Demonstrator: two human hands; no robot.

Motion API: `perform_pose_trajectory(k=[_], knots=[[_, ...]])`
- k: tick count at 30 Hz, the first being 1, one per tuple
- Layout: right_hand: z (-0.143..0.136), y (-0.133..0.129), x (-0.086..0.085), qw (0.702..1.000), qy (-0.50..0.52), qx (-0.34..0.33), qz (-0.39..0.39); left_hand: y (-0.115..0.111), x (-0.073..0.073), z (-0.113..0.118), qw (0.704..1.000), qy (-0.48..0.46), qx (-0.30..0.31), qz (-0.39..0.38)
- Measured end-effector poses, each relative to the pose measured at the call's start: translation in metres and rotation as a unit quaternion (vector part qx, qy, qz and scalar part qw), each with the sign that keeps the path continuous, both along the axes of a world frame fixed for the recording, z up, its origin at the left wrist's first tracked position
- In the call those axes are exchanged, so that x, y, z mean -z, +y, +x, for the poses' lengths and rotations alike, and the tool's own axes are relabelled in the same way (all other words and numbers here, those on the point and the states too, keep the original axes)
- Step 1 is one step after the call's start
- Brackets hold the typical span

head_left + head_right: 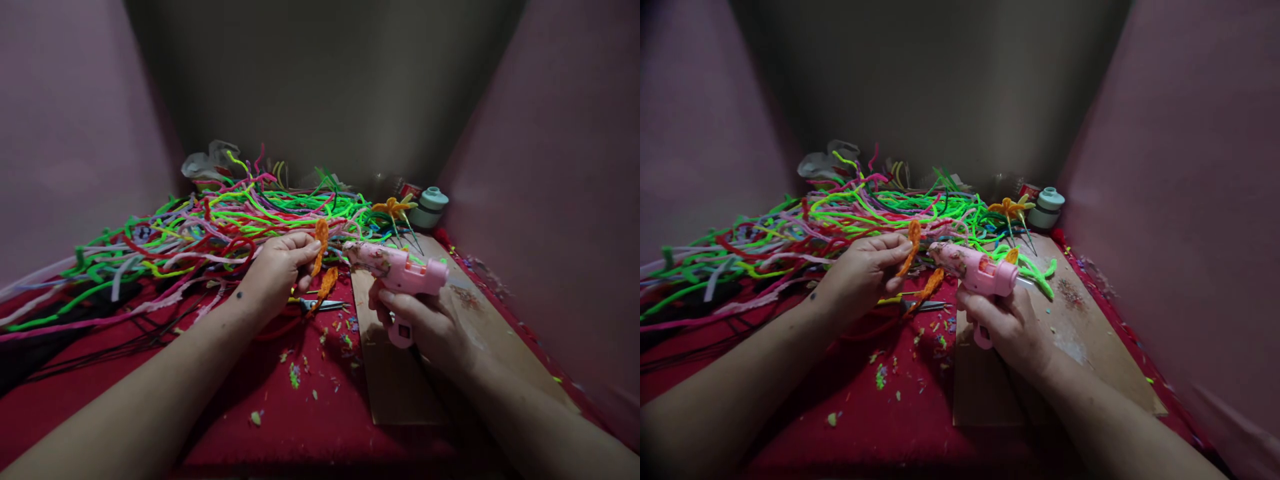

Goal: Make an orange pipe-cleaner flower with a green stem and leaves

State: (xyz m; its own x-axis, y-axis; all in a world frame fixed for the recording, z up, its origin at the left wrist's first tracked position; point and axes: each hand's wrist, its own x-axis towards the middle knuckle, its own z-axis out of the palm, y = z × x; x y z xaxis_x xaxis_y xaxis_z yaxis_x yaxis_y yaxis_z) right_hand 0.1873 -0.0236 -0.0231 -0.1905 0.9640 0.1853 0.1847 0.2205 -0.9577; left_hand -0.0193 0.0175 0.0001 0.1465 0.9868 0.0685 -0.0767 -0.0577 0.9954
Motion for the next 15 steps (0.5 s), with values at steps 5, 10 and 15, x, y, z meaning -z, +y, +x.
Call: perform_pose_trajectory(k=[5,10,15], knots=[[-0.0003,-0.0003,-0.0004,1.0,0.002,0.0,-0.001,-0.0022,-0.0009,0.0011,1.0,0.0,-0.001,-0.001],[-0.0017,-0.0009,-0.0021,1.0,0.012,-0.005,-0.001,-0.0015,-0.0021,0.0019,1.0,0.003,-0.004,0.0],[-0.0034,-0.0013,-0.0034,0.999,0.031,-0.017,-0.007,0.0007,0.0008,0.0,1.0,-0.005,-0.001,0.005]])
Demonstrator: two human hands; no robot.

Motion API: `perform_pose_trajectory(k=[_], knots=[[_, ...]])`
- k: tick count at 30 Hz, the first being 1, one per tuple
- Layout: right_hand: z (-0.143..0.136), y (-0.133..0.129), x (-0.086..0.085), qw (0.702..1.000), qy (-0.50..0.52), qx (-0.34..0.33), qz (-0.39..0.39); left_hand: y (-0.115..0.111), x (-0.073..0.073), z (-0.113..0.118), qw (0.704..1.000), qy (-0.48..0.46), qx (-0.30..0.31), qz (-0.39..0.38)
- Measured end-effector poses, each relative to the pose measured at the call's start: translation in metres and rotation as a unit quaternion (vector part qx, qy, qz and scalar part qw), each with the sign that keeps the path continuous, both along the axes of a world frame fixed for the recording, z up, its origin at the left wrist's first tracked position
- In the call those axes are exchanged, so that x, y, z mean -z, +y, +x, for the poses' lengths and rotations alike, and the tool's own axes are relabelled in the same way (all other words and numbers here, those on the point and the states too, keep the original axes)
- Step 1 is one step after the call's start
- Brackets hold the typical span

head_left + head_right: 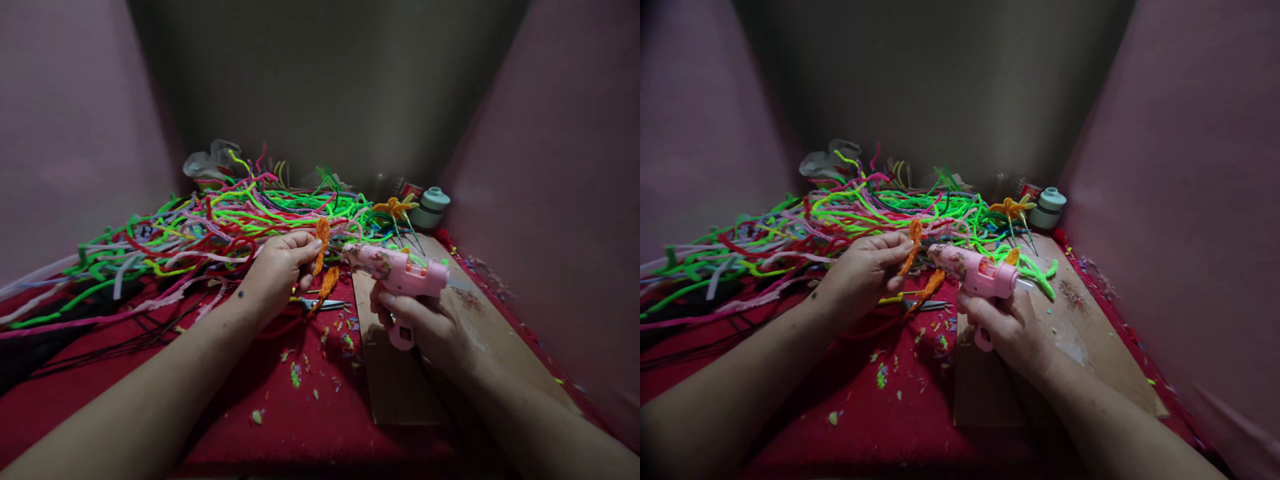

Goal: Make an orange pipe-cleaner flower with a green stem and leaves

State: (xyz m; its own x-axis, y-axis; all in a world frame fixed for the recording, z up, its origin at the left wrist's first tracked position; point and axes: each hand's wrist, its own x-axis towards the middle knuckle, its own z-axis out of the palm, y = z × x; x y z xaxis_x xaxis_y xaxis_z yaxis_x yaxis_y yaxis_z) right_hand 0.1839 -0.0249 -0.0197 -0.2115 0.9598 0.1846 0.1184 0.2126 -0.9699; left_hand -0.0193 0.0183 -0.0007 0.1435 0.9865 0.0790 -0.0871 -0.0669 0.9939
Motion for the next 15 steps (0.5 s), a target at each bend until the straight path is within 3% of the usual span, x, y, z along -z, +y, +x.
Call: perform_pose_trajectory(k=[15], knots=[[-0.003,-0.002,-0.007,0.997,-0.059,0.014,0.047,0.001,0.002,0.0,1.0,-0.004,-0.002,0.005]])
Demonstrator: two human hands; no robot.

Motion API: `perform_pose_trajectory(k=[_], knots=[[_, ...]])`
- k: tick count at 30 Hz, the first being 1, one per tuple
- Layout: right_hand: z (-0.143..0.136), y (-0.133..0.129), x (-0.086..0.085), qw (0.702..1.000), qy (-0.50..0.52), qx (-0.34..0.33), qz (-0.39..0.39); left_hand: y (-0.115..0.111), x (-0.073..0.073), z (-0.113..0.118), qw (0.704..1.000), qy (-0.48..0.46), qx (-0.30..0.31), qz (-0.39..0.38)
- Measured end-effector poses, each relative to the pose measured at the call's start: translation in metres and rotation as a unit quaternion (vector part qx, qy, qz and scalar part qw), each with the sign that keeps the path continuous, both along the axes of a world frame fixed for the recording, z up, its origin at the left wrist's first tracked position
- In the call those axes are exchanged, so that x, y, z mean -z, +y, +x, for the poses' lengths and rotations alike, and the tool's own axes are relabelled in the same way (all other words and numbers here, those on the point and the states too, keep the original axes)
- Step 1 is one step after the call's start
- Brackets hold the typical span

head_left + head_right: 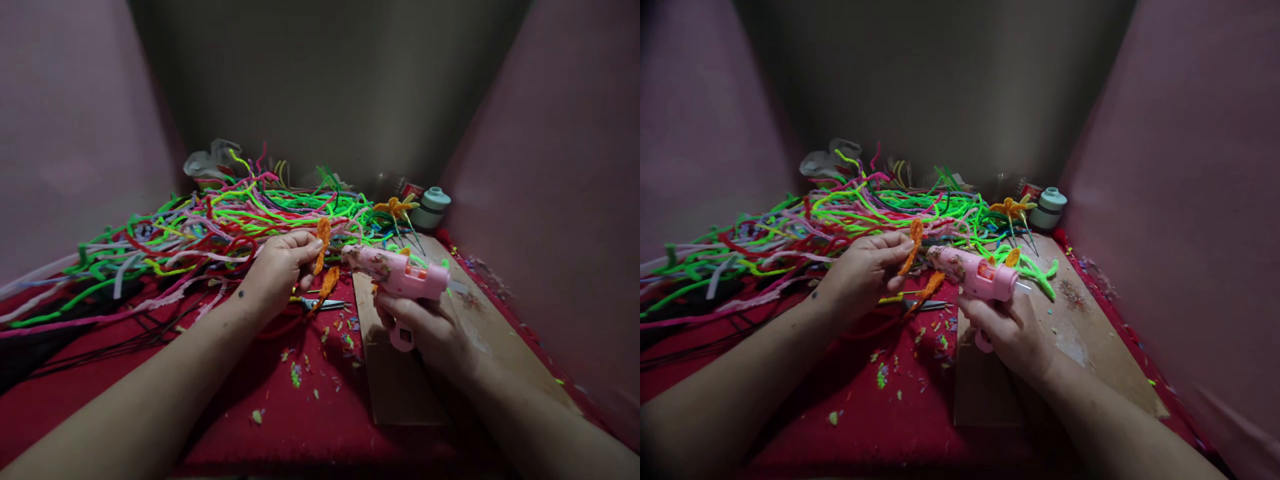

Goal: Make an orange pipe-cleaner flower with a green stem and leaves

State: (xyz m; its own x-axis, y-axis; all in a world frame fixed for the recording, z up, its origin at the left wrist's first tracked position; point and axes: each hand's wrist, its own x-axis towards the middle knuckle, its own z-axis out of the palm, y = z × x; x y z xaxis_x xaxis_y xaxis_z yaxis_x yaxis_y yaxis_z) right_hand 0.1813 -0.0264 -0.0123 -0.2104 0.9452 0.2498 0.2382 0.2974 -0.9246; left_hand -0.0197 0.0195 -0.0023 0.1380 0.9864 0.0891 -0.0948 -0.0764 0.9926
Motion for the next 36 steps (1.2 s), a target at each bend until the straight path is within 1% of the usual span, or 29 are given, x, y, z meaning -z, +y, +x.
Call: perform_pose_trajectory(k=[7,12,18,27,32,34,36], knots=[[0.007,0.003,0.011,1.0,0.014,0.014,-0.023,-0.004,-0.003,0.001,1.0,0.008,0.005,-0.008],[0.007,0.003,0.01,0.999,0.036,0.019,-0.019,-0.005,-0.005,0.003,1.0,0.021,0.007,-0.015],[0.006,0.003,0.009,0.998,0.049,0.021,-0.015,-0.006,-0.004,0.002,0.999,0.032,0.015,-0.015],[0.007,0.003,0.011,0.997,0.066,0.019,-0.016,-0.006,-0.006,0.004,1.0,0.023,0.016,-0.013],[0.005,0.004,0.007,0.999,0.044,0.017,-0.016,-0.006,-0.006,0.004,1.0,0.02,0.012,-0.014],[0.002,0.004,0.001,0.999,0.033,0.038,-0.01,-0.005,-0.006,0.004,1.0,0.019,0.01,-0.014],[0.001,0.004,-0.006,0.996,0.036,0.08,-0.002,-0.005,-0.005,0.003,1.0,0.018,0.009,-0.021]])
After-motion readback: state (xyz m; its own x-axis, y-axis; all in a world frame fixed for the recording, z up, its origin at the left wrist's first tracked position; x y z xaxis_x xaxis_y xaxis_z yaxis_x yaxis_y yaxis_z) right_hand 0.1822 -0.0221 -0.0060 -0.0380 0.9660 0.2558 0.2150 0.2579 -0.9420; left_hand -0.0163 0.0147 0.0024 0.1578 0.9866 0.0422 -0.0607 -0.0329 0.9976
